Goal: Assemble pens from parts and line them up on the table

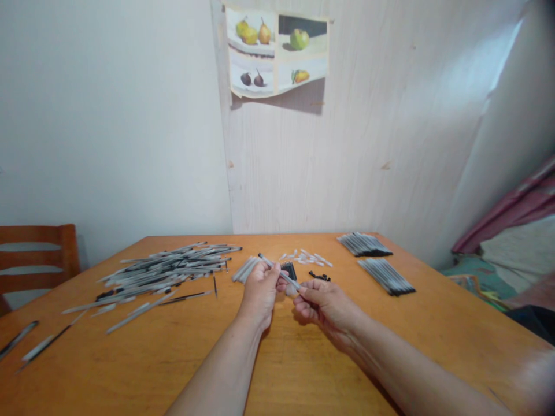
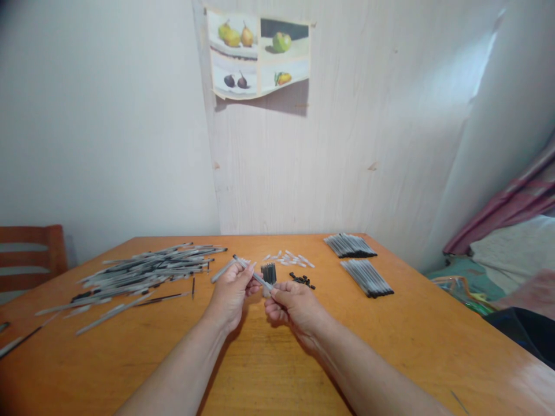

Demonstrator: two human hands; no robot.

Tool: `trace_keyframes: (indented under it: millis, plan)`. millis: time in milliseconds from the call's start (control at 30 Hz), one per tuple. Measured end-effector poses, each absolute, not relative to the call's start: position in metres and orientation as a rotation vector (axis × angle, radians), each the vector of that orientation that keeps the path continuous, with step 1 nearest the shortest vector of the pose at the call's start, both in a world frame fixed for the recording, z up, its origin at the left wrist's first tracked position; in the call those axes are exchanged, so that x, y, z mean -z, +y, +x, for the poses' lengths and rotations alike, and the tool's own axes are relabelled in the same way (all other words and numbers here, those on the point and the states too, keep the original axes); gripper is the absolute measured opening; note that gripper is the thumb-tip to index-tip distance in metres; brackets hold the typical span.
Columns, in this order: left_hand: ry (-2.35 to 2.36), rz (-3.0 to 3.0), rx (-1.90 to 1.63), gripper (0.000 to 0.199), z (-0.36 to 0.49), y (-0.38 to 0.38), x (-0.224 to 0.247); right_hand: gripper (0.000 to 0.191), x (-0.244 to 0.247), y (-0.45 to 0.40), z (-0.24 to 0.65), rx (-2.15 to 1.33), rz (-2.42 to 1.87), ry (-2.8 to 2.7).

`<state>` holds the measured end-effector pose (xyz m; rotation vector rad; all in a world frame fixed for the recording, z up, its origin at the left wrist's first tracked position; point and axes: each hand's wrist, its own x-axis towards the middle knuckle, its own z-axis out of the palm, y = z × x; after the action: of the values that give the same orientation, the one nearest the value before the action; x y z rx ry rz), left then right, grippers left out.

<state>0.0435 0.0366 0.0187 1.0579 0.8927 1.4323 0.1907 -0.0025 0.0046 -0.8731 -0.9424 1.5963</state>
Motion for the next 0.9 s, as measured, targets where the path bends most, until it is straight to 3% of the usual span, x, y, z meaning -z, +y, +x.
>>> trace_keyframes:
  millis: [900]
  plan:
    - [0.882, 0.994, -1.488, 0.035, 0.0513, 0.0274, -0.0203, 0.022, -0.0065, -0.002, 0.1912, -1.504, -0.896, -0.986]
